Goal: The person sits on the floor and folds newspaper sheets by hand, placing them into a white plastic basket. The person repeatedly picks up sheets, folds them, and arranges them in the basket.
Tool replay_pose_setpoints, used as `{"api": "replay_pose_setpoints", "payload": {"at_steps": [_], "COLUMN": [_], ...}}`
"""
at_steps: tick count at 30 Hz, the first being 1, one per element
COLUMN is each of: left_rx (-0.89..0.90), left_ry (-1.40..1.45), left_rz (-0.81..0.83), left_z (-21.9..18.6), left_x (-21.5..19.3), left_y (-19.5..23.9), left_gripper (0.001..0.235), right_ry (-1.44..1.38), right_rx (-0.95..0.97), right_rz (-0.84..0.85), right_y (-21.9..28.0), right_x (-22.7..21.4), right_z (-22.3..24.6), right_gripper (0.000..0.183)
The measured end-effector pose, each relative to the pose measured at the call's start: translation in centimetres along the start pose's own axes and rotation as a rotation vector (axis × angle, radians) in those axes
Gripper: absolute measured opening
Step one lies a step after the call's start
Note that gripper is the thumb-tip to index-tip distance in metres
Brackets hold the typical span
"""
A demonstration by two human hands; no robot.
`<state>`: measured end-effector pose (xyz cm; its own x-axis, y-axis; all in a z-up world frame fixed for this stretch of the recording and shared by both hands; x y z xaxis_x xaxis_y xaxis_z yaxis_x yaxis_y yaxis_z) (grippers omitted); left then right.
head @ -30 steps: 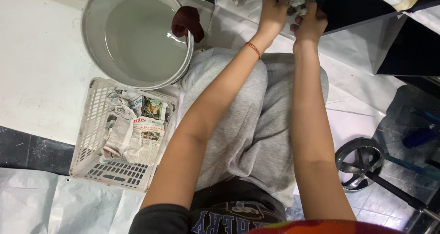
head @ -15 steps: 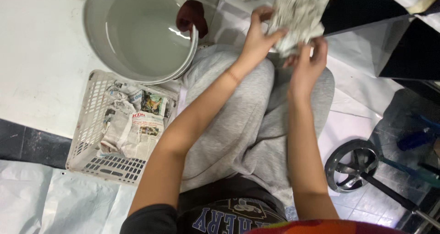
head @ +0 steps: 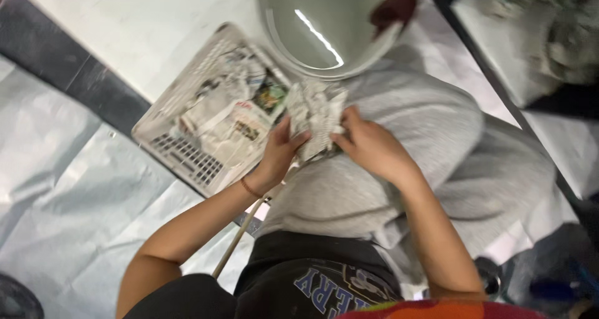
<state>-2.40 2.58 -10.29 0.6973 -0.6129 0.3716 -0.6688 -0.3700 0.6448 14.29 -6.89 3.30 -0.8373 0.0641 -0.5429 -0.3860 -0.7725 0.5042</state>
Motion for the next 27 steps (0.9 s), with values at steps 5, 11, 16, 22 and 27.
{"api": "replay_pose_setpoints", "payload": {"at_steps": [5, 11, 16, 22, 27], "left_rx": [-0.118, -0.369, -0.524, -0.441, -0.407], "left_ry": [0.236, 0.319, 0.318, 0.047, -0.119], "left_rz": [-0.374, -0.543, -0.671, -0.781, -0.822], "left_z": [10.7, 20.4, 22.8, 22.5, 21.9], "left_x": [-16.9, -25.7, -21.5, -19.1, -19.9], "left_y": [-3.5, -12.1, -16.3, -20.8, -22.2], "left_gripper": [0.079, 0.062, 0.051, 0.051, 0.051], "right_ry": [0.350, 0.386, 0.393, 0.334, 0.317], "right_rx": [0.014, -0.051, 0.007, 0.107, 0.125], "right_rz": [0.317, 0.319, 0.346, 0.356, 0.350], "right_y": [-6.3, -12.4, -13.9, -14.4, -14.5], "right_x": [7.6, 13.1, 13.7, 12.8, 12.8], "right_z": [3.6, 3.1, 0.1, -0.8, -0.7], "right_gripper": [0.035, 0.037, 0.038, 0.038, 0.038]}}
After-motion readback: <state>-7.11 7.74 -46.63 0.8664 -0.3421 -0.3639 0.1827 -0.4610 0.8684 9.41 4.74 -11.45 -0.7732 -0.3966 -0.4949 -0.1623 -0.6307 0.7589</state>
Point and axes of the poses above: each hand's wrist, its own y-axis away from the middle knuckle, its own x-axis out of the palm, z = x × y, the point moved 7 cm from there along -y, towards the middle knuckle, and after that the axes turned 3 degrees about -z, right-handed, at the moved point
